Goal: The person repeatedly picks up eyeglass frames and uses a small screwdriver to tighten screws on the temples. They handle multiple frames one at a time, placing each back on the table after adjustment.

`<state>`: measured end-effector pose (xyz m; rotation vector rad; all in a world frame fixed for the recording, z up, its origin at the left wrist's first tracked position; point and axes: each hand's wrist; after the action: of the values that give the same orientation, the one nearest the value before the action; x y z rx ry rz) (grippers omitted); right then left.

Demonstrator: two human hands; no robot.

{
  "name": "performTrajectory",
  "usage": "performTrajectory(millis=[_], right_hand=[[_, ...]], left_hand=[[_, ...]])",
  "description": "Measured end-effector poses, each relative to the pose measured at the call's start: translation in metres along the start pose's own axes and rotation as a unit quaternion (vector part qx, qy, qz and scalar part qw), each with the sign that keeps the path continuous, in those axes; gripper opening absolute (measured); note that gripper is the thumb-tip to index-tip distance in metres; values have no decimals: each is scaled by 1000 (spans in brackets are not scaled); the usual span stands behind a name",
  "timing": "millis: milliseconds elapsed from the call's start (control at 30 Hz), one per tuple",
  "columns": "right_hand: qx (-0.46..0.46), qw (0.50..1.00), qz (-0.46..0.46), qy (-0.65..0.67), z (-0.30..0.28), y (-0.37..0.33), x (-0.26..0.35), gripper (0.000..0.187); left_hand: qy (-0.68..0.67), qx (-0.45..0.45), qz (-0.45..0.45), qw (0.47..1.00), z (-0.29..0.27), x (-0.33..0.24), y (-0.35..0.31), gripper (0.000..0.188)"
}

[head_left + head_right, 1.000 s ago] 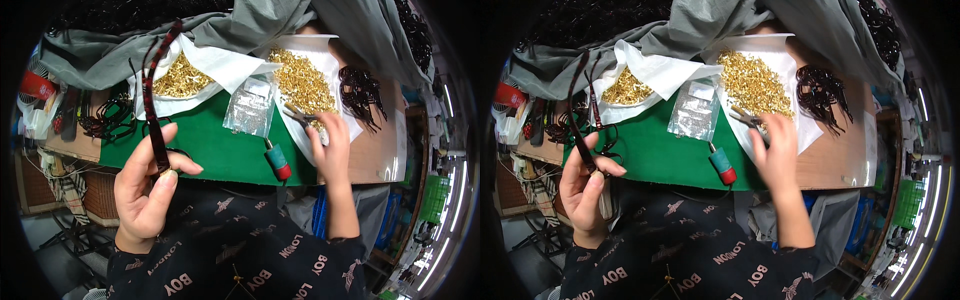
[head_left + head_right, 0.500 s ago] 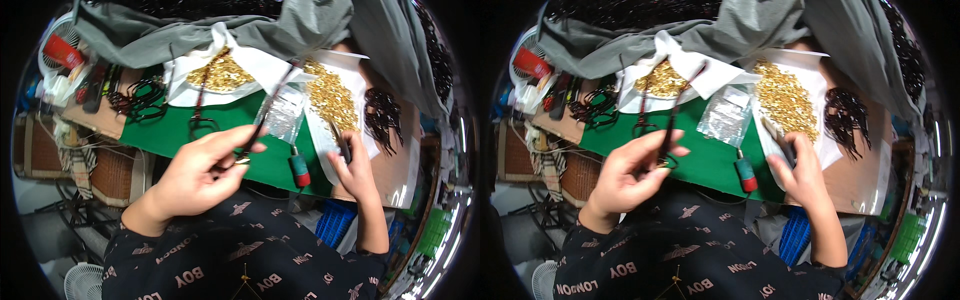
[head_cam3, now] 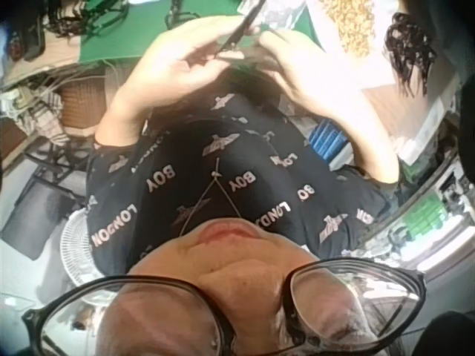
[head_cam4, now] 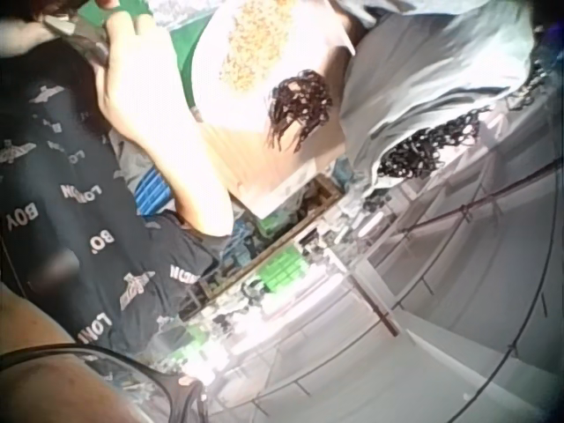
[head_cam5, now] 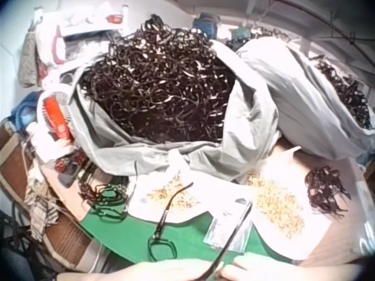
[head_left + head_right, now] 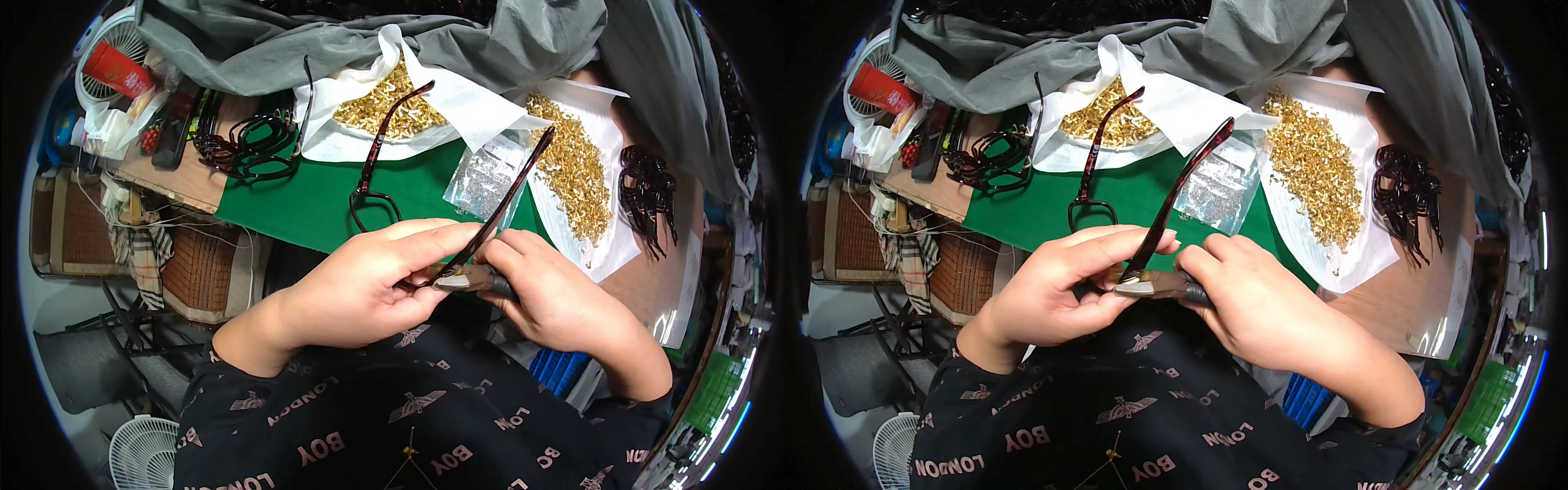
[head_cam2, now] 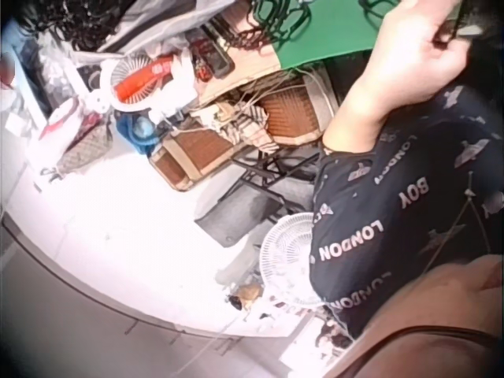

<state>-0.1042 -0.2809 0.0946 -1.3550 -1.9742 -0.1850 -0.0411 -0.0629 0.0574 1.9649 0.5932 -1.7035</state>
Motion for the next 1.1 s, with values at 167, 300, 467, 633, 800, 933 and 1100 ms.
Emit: performTrajectory(millis=[167,300,467,633,800,933,1100], right_hand=[[-41,992,-20,-114,11,2,-3,32],[-85,992,-52,-82,24,1,-13,26],[-97,993,-44,-51,26,-5,-10,26],[-134,991,-23,-12,11,-25,-13,35],[-310,916,242,-76,-7,-49,-93,9],[-318,920,206,-95,6,-35,-136,9],[-275,919,164,-228,8,-25,-140,20]], left_hand=[[100,22,34,994,-5,-5,3,52],[102,30,29,994,-2,-8,0,51],[113,48,23,992,1,-11,-5,52],[89,-42,147,984,-16,-8,-20,44],[-360,-141,138,912,-47,39,-26,45],[-550,-173,-11,817,-53,82,-22,42],[-307,-270,-89,908,-60,95,-24,44]])
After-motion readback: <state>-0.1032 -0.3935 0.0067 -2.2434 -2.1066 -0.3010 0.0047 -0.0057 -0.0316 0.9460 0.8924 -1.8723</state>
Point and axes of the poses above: each hand's wrist, its own y-axis towards the middle knuckle, its own z-axis out of the palm, x = y × z, and after that the axes turned 2 degrees about y, right-handed
